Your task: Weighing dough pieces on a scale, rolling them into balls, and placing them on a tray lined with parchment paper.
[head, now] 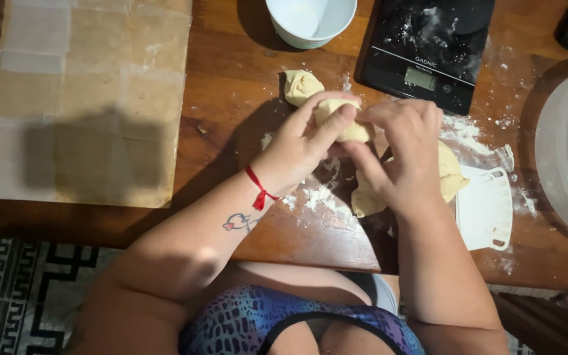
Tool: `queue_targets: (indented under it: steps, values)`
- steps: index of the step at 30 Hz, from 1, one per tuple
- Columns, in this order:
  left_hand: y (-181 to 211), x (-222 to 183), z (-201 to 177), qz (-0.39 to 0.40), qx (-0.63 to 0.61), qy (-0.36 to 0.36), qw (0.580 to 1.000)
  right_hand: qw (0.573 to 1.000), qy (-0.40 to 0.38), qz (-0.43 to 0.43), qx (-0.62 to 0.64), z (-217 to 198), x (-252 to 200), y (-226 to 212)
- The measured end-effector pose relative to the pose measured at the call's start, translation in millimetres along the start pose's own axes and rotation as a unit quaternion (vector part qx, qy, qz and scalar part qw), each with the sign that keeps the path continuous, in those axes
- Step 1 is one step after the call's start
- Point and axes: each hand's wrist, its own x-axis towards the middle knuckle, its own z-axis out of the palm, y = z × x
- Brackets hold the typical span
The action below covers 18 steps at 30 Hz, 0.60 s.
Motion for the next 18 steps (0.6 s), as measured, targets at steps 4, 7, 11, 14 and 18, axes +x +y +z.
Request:
queue_targets:
  steps: [4,7,11,14,18]
  values:
    - [-4.9,2.5,-0.7,0.024,0.093,0.008,0.995,0.999,0.030,-0.019,-0.011,4.6,-4.5,5.8]
    - [-13.2,6.9,-3.4,0.005,0.117,-0.002,0.993,0.999,0.040,0.029,0.008,10.2,-10.6,11.7]
    - [-13.4,6.4,-3.5,0.030,-0.025,0.008,0.999,0.992,-0.007,-0.005,0.122,2.8,-0.2,0.9]
    - [-6.4,0.1,1.3,0.055,-0.023,-0.017,0.998,0.979,0.002,0.038,0.202,12.9,-8.9,8.7]
    - [-15.3,1.7,2.5,0.006,-0.096,-0.057,0.994,0.889,0.117,0.190,0.400,25.0,-19.5,22.9]
